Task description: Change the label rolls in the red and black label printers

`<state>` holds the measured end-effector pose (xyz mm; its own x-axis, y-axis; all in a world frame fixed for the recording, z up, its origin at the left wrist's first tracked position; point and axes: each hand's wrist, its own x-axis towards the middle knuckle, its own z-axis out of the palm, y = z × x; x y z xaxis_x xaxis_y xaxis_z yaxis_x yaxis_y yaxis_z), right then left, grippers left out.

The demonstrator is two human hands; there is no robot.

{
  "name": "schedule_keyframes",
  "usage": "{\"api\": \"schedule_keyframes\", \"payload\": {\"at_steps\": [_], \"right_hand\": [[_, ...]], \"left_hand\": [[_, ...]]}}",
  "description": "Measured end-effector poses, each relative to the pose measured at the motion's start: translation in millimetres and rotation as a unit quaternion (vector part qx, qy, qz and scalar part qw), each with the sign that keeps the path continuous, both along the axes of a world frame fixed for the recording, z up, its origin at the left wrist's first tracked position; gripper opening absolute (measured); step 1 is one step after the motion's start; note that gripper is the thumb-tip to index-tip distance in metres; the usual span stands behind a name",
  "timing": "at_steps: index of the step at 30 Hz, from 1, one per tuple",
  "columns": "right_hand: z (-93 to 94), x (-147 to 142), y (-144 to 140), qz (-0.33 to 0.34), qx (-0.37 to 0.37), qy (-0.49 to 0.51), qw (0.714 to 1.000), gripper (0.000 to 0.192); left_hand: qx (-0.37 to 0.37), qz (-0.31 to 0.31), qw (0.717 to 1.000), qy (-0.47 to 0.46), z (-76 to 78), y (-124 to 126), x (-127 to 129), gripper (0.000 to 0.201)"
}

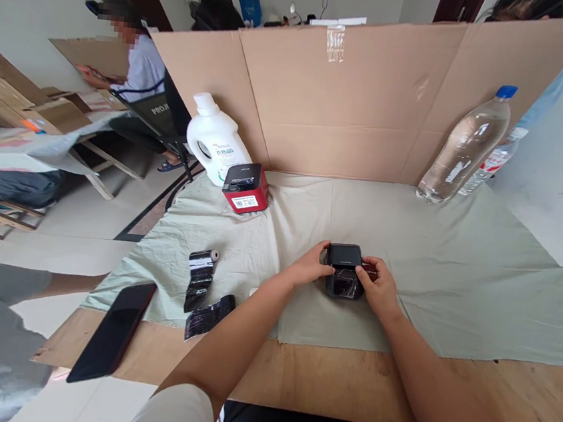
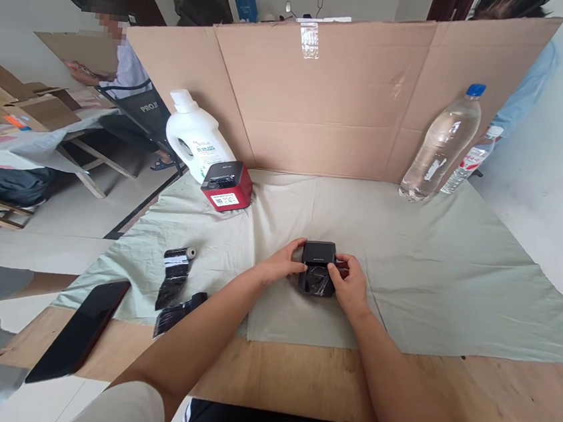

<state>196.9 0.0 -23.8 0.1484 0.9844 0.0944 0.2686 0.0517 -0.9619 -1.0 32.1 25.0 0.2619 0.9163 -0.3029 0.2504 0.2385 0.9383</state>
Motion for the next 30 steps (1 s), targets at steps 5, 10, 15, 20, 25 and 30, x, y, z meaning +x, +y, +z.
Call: {"api": "schedule_keyframes", "payload": {"at_steps": [5,10,15,20,25,30], "right_hand": [[-1.3,0.7,0.8,-0.001,0.021,-0.001,1.000,0.042],[-2.1,0.5,0.9,0.007,0.049,-0.015,0.999,0.043],[-3.5,1.3,1.9,0.012,0.060,-0.027,0.998,0.040],[-7.3,2.2,3.2,0.014,0.066,-0.032,0.997,0.038],[-9.3,1.8,4.0,0.012,0.063,-0.028,0.998,0.038],[-7.5,2.0,4.0,0.011,0.062,-0.034,0.997,0.037]], "left_hand": [[0.109,0.046,0.975,0.188,16.2,4.7,4.9,0.063],[0.145,0.106,0.968,0.173,20.2,15.6,13.5,0.024],[0.207,0.100,0.965,0.128,9.9,15.5,26.8,0.009],[0.291,-0.092,0.905,0.298,17.1,18.1,32.3,0.017],[0.267,-0.195,0.857,0.395,30.1,32.4,46.4,0.016],[0.280,-0.213,0.824,0.443,33.5,34.2,63.4,0.008]]}}
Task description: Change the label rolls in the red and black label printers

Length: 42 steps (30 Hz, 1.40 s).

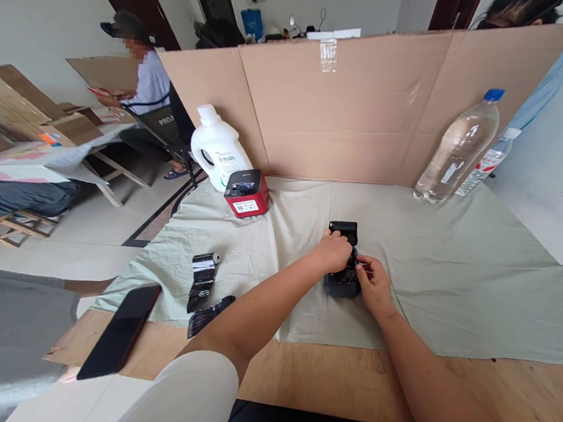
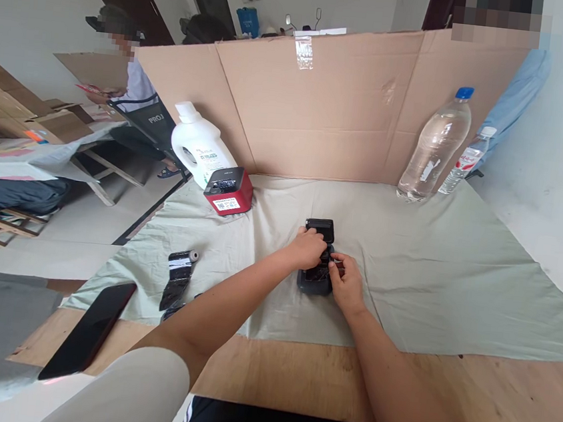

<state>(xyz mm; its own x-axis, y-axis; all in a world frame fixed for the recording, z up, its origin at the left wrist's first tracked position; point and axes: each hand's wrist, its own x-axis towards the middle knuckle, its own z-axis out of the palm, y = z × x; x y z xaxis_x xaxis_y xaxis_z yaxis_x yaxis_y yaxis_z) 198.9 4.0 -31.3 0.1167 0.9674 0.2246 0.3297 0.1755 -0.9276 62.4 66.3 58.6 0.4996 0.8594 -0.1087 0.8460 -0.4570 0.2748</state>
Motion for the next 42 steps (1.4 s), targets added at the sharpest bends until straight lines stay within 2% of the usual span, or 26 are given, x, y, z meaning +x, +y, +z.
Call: {"api": "schedule_keyframes", "payload": {"at_steps": [3,10,16,19,22,28,32,36,42], "right_hand": [[0.7,0.7,0.1,-0.003,0.003,-0.004,1.000,0.038],[-2.9,4.0,2.6,-0.008,0.001,-0.005,1.000,0.044],[-3.4,4.2,2.1,-0.001,-0.009,-0.019,1.000,0.045],[-2.7,2.6,1.3,-0.013,-0.015,-0.025,0.999,0.046],[-2.4,2.1,0.7,-0.013,-0.014,-0.025,1.000,0.046],[-2.3,3.9,0.9,-0.008,-0.014,-0.031,0.999,0.047],[-3.1,3.5,1.7,-0.011,-0.011,-0.031,0.999,0.045],[-3.7,3.3,2.3,-0.015,-0.006,-0.029,0.999,0.045],[-5.3,4.4,3.5,-0.014,0.000,-0.031,0.999,0.042]], "left_hand": [[0.013,0.002,1.000,0.018,1.9,-1.6,-0.2,0.011],[0.008,0.008,0.998,-0.054,1.2,2.5,-16.4,0.032],[-0.033,-0.016,0.995,-0.094,8.9,3.7,-35.1,0.028],[-0.020,-0.047,0.996,-0.076,8.1,2.1,-35.8,0.034],[-0.001,-0.025,0.998,-0.061,0.9,0.4,-28.4,0.036],[0.039,-0.051,0.998,-0.008,-6.7,-1.6,-19.1,0.023],[0.065,-0.051,0.994,0.070,-4.4,-2.3,-14.9,0.028],[0.058,-0.053,0.987,0.138,1.7,-3.2,-6.3,0.028],[0.040,-0.039,0.989,0.138,8.1,-2.3,-4.8,0.031]]}}
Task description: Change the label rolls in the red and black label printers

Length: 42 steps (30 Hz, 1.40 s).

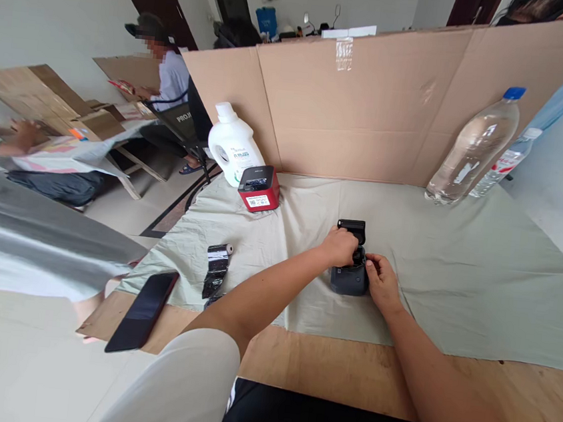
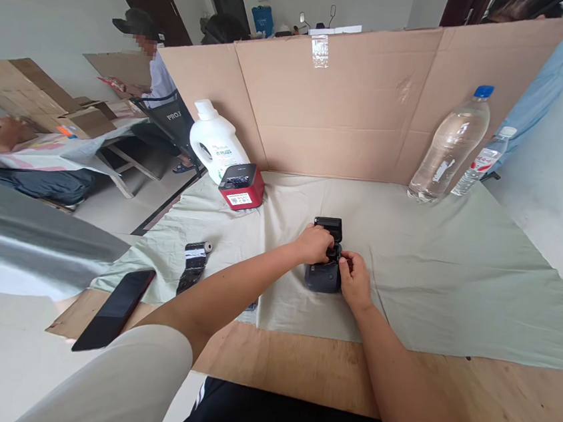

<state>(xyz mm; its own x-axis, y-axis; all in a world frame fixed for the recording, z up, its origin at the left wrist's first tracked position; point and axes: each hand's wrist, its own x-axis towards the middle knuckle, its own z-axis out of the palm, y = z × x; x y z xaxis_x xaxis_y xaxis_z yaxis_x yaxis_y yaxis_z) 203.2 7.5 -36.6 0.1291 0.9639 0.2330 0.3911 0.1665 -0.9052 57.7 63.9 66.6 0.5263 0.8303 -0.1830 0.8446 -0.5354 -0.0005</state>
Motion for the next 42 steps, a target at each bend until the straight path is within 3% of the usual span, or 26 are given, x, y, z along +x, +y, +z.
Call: {"api": "schedule_keyframes", "payload": {"at_steps": [16,20,23,25,27,28,30,34,37,42], "right_hand": [[-2.2,-0.4,0.2,0.006,0.017,-0.029,0.999,0.037],[-3.6,1.6,0.8,0.014,0.016,-0.033,0.999,0.040],[-5.7,3.2,0.9,0.024,0.015,-0.033,0.999,0.043],[-6.6,3.2,0.6,0.021,0.015,-0.033,0.999,0.044],[-6.3,2.3,0.2,0.011,0.014,-0.035,0.999,0.045],[-5.8,1.6,0.0,0.007,0.013,-0.036,0.999,0.045],[-4.0,0.1,-0.2,0.002,0.009,-0.038,0.999,0.045],[-0.9,-1.2,0.4,-0.001,0.007,-0.047,0.999,0.046],[0.0,-0.9,0.8,-0.002,0.008,-0.051,0.999,0.046],[0.8,-0.9,-0.3,-0.004,0.011,-0.052,0.999,0.045]], "left_hand": [[-0.019,-0.026,0.997,-0.066,-2.1,7.0,-9.3,0.036],[-0.069,-0.007,0.987,-0.148,2.7,8.1,-11.8,0.043],[-0.191,0.018,0.935,-0.298,15.2,11.1,-32.3,0.040],[-0.300,0.020,0.875,-0.380,29.1,12.9,-61.7,0.039],[-0.390,0.031,0.836,-0.384,44.4,11.9,-101.7,0.041],[-0.416,0.049,0.836,-0.353,50.9,9.9,-123.5,0.042],[-0.429,0.094,0.863,-0.252,58.2,3.0,-165.5,0.041],[-0.331,0.163,0.928,-0.042,45.4,-18.3,-222.6,0.041],[-0.261,0.154,0.951,0.057,27.4,-36.3,-237.5,0.045],[-0.161,0.136,0.975,0.073,17.0,-62.8,-229.1,0.043]]}}
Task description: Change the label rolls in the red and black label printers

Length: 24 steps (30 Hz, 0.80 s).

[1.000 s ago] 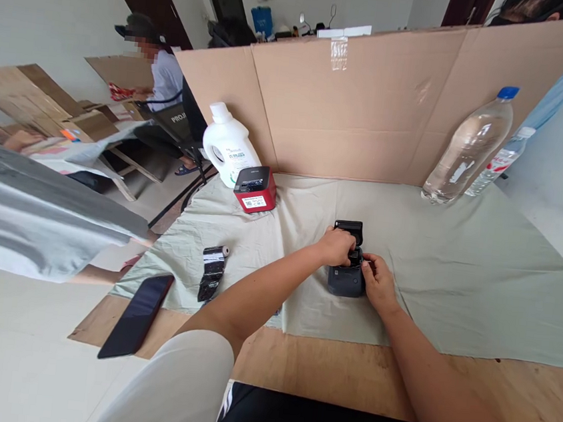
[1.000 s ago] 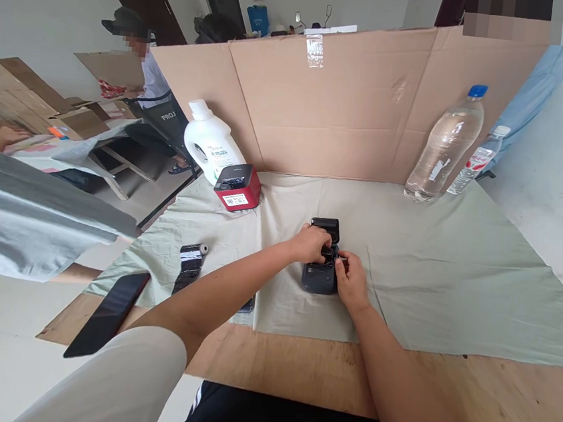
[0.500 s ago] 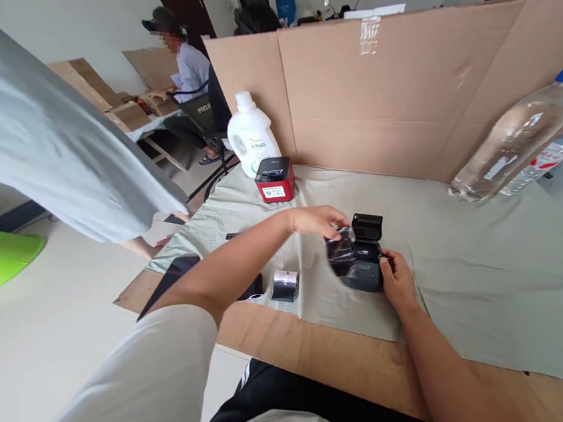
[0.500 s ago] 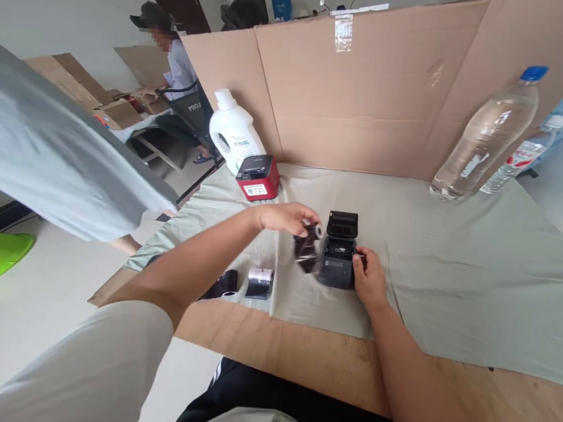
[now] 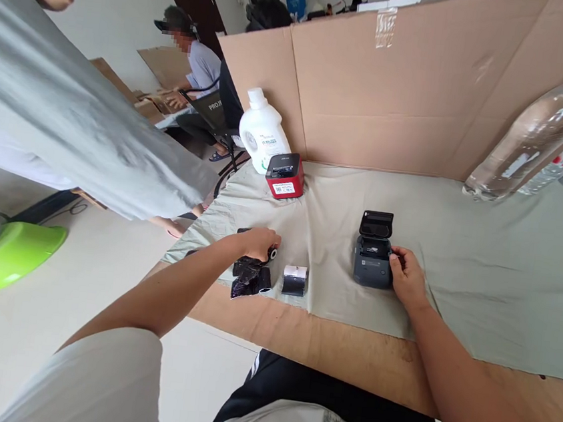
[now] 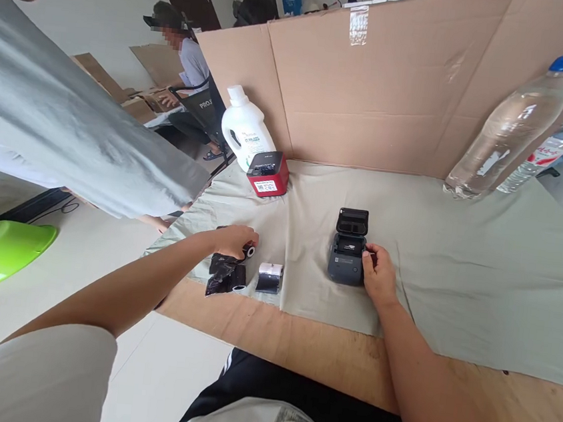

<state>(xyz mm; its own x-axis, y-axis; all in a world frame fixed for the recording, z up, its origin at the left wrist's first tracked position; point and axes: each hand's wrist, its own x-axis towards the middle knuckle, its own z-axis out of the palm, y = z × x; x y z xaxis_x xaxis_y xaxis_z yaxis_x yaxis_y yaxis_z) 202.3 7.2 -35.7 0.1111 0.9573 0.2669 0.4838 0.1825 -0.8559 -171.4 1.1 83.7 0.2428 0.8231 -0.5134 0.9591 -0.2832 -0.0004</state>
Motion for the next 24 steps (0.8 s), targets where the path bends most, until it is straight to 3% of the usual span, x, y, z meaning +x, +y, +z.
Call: {"api": "schedule_keyframes", "payload": {"at_steps": [4,8,10,12,14,16,17,20,24], "right_hand": [[-1.3,0.2,0.3,0.000,0.005,0.002,1.000,0.045],[-4.5,1.7,0.9,0.007,-0.002,0.005,1.000,0.045],[-3.7,1.4,-0.5,0.013,0.003,0.004,1.000,0.043],[0.8,-1.0,-4.2,0.012,0.039,-0.014,0.999,0.041],[8.6,-5.3,-9.8,0.010,0.099,-0.048,0.994,0.040],[17.9,-10.5,-16.4,0.025,0.158,-0.080,0.984,0.043],[22.4,-12.9,-19.6,0.038,0.179,-0.089,0.979,0.045],[31.7,-16.3,-26.6,0.082,0.215,-0.091,0.969,0.044],[34.7,-11.7,-27.8,0.109,0.216,-0.065,0.968,0.026]], "left_hand": [[0.057,-0.003,0.992,-0.109,-5.3,-17.5,26.9,0.035],[-0.014,-0.021,0.986,-0.164,-10.5,-28.2,52.3,0.034],[-0.059,0.005,0.981,-0.185,-5.1,-27.8,59.6,0.030],[-0.162,0.047,0.950,-0.264,5.9,-23.4,66.8,0.032],[-0.268,0.065,0.888,-0.369,18.1,-16.2,78.2,0.040],[-0.304,0.058,0.840,-0.445,26.7,-7.2,96.0,0.042],[-0.296,0.050,0.834,-0.464,28.9,-2.2,106.9,0.040],[-0.205,0.008,0.867,-0.455,27.9,15.2,143.8,0.029],[0.000,-0.064,0.935,-0.349,17.2,39.9,186.4,0.025]]}}
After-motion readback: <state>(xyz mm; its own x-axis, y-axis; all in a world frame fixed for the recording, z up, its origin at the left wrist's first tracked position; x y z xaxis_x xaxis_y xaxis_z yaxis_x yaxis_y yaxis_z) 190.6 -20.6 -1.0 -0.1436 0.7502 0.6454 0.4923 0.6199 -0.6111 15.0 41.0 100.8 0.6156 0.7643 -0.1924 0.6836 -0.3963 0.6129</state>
